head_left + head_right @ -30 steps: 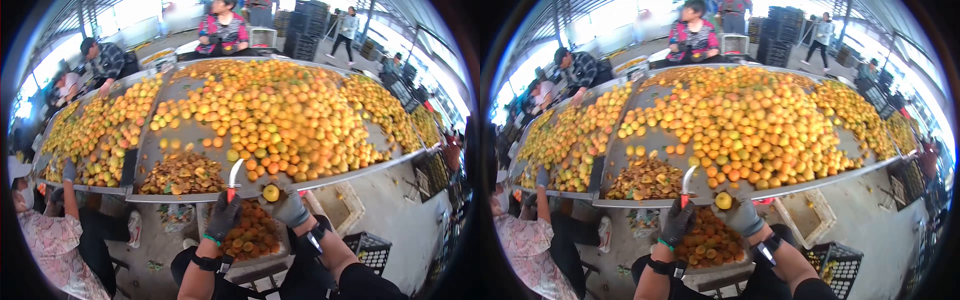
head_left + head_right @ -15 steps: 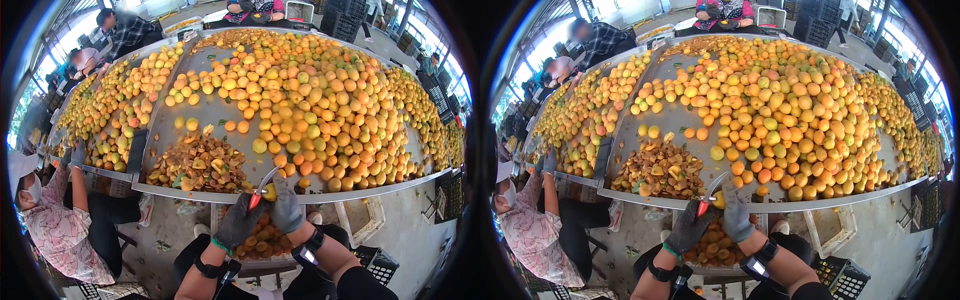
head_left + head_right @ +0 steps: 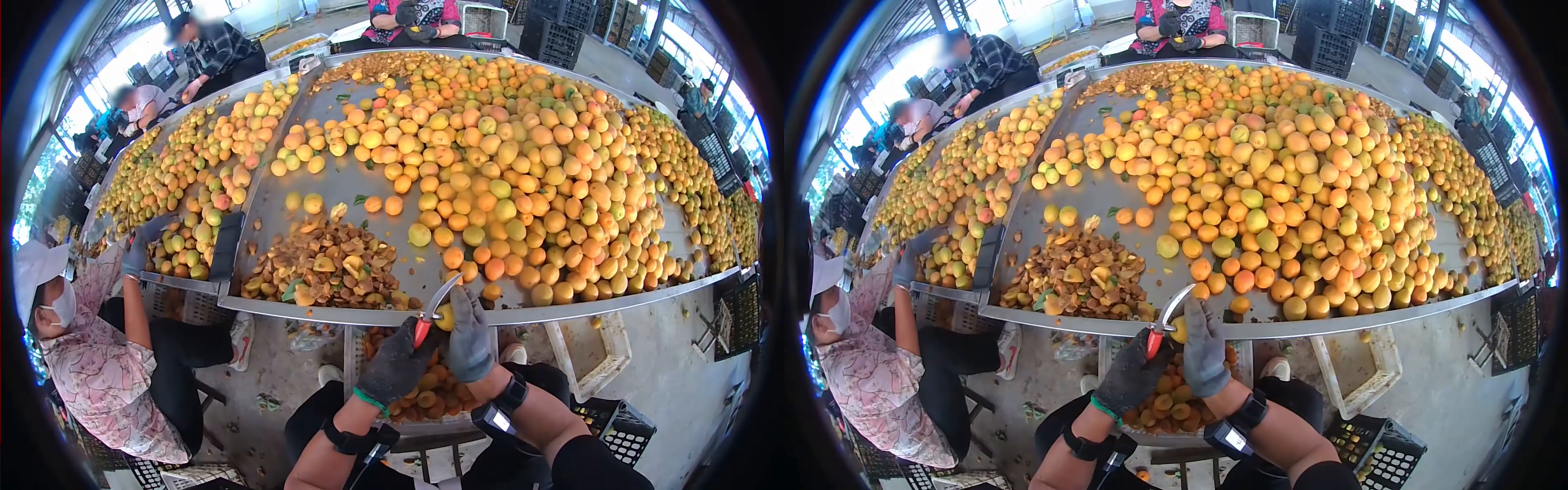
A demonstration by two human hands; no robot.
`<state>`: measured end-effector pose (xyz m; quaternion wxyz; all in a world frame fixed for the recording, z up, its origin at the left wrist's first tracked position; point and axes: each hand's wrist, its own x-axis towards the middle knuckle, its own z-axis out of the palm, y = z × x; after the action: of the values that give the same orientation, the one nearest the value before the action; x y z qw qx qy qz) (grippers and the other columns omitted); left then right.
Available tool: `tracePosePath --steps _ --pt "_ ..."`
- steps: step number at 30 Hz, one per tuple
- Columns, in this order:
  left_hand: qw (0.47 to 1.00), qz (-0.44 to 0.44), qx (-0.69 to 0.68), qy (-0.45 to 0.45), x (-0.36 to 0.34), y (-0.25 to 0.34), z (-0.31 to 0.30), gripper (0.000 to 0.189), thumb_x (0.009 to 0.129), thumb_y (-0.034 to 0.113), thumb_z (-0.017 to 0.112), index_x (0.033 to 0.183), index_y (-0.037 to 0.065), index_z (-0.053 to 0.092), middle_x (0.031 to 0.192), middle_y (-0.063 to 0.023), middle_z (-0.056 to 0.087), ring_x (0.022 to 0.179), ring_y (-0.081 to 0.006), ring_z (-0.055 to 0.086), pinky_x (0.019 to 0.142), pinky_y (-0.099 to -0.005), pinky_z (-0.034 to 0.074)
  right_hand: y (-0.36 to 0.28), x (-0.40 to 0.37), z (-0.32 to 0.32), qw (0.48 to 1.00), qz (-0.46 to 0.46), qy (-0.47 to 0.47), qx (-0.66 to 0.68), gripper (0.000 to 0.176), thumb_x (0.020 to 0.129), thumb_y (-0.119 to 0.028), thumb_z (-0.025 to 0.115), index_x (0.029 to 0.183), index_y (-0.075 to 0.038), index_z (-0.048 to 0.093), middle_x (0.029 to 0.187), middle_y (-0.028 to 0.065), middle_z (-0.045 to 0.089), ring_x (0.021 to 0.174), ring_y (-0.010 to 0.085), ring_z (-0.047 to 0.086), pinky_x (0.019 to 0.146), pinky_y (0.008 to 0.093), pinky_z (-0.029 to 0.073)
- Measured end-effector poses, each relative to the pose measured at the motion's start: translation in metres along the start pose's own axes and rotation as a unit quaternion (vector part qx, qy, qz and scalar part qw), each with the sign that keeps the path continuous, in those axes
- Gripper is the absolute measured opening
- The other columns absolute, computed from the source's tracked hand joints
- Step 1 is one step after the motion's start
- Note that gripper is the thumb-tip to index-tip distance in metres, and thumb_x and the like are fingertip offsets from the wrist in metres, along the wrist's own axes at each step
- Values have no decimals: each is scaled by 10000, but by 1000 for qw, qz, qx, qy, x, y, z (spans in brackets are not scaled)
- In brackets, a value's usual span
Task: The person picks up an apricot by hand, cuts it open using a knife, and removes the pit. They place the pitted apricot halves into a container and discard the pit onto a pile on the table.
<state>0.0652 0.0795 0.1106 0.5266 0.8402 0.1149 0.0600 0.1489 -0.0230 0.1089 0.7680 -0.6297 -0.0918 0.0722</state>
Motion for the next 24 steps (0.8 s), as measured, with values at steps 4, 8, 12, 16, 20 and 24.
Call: tracePosePath --steps 4,8,12,16,20,24 --pt "999 -29 35 -6 1 1 0 455 887 193 594 1216 -100 482 1017 -314 593 941 -432 600 793 -458 493 15 2 -14 987 -49 -71 -137 340 988 -168 444 1266 27 465 1111 121 576 971 171 567 859 300 464" --pt "999 3 45 17 0 -5 5 471 886 201 588 1223 -106 469 944 -309 607 889 -429 614 744 -461 503 -3 -3 -7 976 -132 -43 -169 335 1000 -232 437 1212 18 506 1043 79 593 929 122 556 823 268 459" --pt "997 6 79 -14 3 -6 9 507 877 211 601 1234 -115 452 918 -302 608 869 -423 618 718 -464 502 -17 1 1 999 16 -37 8 246 998 -199 418 1081 11 517 939 74 559 836 117 521 743 266 441" --pt "999 -21 27 -8 6 -2 6 485 859 235 628 1222 -52 483 888 -264 620 822 -416 627 692 -460 507 -19 2 -2 996 -16 -62 -61 204 959 -147 451 1029 19 547 946 129 574 873 189 559 787 303 460" --pt "994 13 98 39 0 -19 11 507 823 289 677 1222 38 491 968 -232 627 888 -405 624 737 -446 514 62 22 -43 731 -410 -84 -538 393 861 -74 511 1236 41 492 1289 215 476 1275 344 411 1114 375 300" --pt "998 -17 23 51 8 4 15 621 776 250 735 1254 20 412 1034 -218 593 968 -398 598 826 -456 481 50 50 -45 985 -14 -172 -31 352 1018 -288 345 1101 -37 576 955 18 576 899 120 531 805 282 447"
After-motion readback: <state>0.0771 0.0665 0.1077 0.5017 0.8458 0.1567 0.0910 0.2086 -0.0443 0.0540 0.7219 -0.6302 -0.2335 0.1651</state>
